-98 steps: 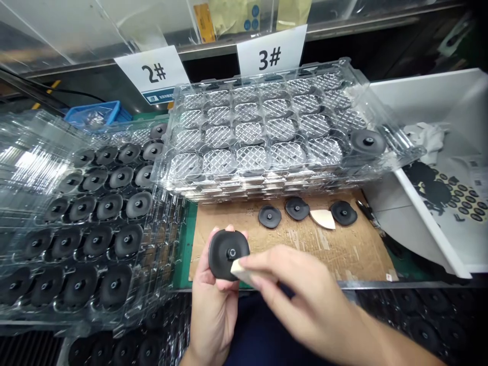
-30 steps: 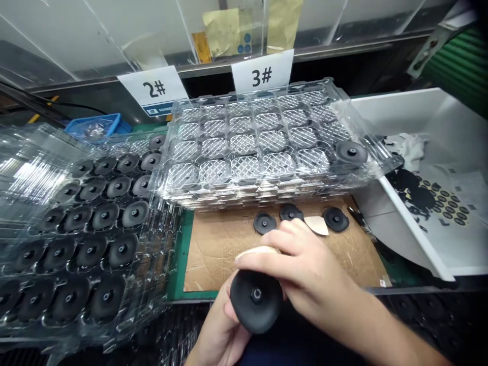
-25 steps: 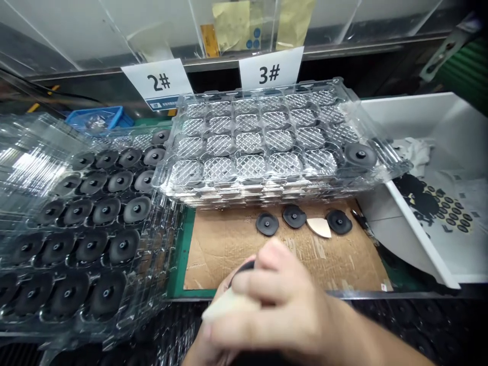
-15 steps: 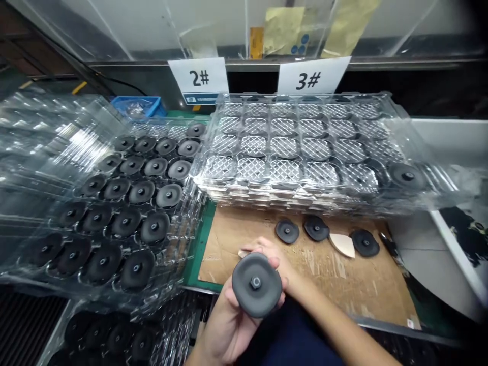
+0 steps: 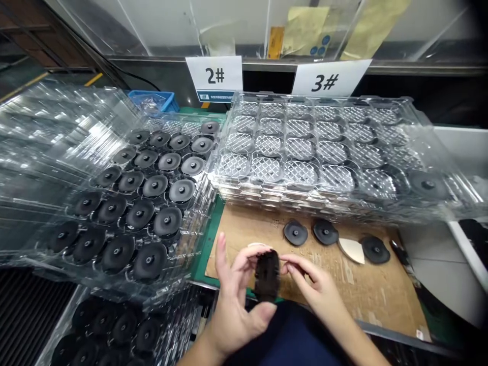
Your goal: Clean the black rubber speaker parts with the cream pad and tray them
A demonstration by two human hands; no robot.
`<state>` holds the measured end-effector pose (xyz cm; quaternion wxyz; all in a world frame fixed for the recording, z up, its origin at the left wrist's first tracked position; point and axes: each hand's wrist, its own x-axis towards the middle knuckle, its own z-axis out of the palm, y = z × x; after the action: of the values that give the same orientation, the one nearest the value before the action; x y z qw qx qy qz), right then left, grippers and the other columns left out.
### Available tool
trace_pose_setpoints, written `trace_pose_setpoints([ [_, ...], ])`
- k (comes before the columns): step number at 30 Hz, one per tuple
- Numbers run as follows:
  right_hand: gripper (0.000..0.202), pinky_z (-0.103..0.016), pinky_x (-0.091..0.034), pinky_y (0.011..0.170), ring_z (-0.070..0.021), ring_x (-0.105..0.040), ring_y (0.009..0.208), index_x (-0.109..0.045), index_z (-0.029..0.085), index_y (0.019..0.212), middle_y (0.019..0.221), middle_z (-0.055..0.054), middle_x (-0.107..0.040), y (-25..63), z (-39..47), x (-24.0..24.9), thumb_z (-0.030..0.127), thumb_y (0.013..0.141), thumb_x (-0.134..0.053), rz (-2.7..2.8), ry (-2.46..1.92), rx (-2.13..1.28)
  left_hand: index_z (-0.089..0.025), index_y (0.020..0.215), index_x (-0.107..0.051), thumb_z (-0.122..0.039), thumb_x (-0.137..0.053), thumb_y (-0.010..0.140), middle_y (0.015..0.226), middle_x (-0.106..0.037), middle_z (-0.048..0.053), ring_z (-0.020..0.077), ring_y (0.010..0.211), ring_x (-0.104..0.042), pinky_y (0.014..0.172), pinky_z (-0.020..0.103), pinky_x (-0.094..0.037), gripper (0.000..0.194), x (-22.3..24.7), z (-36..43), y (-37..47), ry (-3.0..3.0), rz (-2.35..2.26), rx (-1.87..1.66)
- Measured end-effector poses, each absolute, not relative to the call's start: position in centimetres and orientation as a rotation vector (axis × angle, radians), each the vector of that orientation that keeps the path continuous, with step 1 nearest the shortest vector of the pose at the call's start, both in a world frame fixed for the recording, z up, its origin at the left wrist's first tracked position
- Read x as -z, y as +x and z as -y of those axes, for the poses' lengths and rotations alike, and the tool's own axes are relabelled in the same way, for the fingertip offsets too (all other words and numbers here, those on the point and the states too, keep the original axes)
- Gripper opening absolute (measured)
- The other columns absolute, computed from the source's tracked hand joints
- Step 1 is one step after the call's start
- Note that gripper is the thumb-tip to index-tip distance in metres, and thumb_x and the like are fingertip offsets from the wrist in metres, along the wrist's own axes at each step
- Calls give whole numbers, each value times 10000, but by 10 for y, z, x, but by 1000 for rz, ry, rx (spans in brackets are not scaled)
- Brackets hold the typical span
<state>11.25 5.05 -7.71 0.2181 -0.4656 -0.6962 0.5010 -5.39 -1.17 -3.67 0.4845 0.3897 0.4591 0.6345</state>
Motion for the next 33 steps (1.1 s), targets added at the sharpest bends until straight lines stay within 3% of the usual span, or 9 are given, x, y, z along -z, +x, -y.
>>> trace_pose_setpoints([
  [3, 234, -221, -484, 680, -151, -615, 868, -584, 250, 1071, 939, -23, -657, 120, -43, 68, 210, 865, -481, 1895, -1304, -1331, -329, 1334, 221, -83, -656, 682, 1225, -469, 113, 243, 1130, -486, 948, 501, -386, 1120, 43, 12, -57, 1487, -1318, -1450],
  [7, 258, -195, -464, 696, -124, -589, 857, -584, 294, 1051, 951, -2, -635, 132, -42, 39, 154, 841, -530, 1744, -1205, -1229, -314, 1331, 232, 25, -640, 647, 1227, -461, 133, 245, 1123, -481, 931, 523, -388, 1159, 43, 10, -54, 1741, -1308, -1392],
  [12, 211, -215, -456, 666, -125, -580, 773, -617, 273, 1006, 872, -8, -627, 138, -48, 11, 191, 813, -594, 1629, -1065, -1602, -388, 1340, 141, -8, -655, 655, 1191, -503, 87, 257, 1107, -496, 956, 510, -351, 1117, 32, 10, -37, 1515, -1299, -1299],
  [18, 160, -192, -438, 642, -93, -580, 687, -673, 199, 873, 759, 8, -654, 155, -67, 5, 231, 720, -702, 1418, -904, -2229, -248, 1389, -131, -158, -722, 621, 1121, -554, 123, 339, 1144, -472, 1027, 478, -255, 972, 26, 12, -20, 1190, -1212, -1173],
  [21, 174, -175, -455, 661, -81, -605, 704, -679, 181, 861, 763, 9, -663, 168, -70, 5, 186, 692, -721, 1239, -778, -2386, -227, 1401, -86, -236, -733, 618, 1110, -562, 125, 335, 1100, -511, 1023, 455, -262, 1017, 23, 9, -12, 1120, -1156, -1038],
  [26, 88, -199, -484, 696, -88, -627, 707, -657, 141, 726, 733, 5, -659, 190, -63, 10, 133, 670, -725, 1042, -659, -2461, -276, 1367, 135, -308, -718, 635, 1046, -583, 83, 269, 961, -579, 928, 426, -363, 1124, 15, -1, 7, 1072, -1035, -820],
  [33, 132, -194, -486, 656, -87, -640, 670, -644, 145, 721, 715, 4, -686, 220, -47, 32, 121, 643, -747, 794, -736, -2364, -341, 1344, 85, -274, -700, 669, 1126, -552, 68, 253, 1068, -522, 959, 411, -314, 1037, 12, -15, 32, 1202, -1009, -720],
])
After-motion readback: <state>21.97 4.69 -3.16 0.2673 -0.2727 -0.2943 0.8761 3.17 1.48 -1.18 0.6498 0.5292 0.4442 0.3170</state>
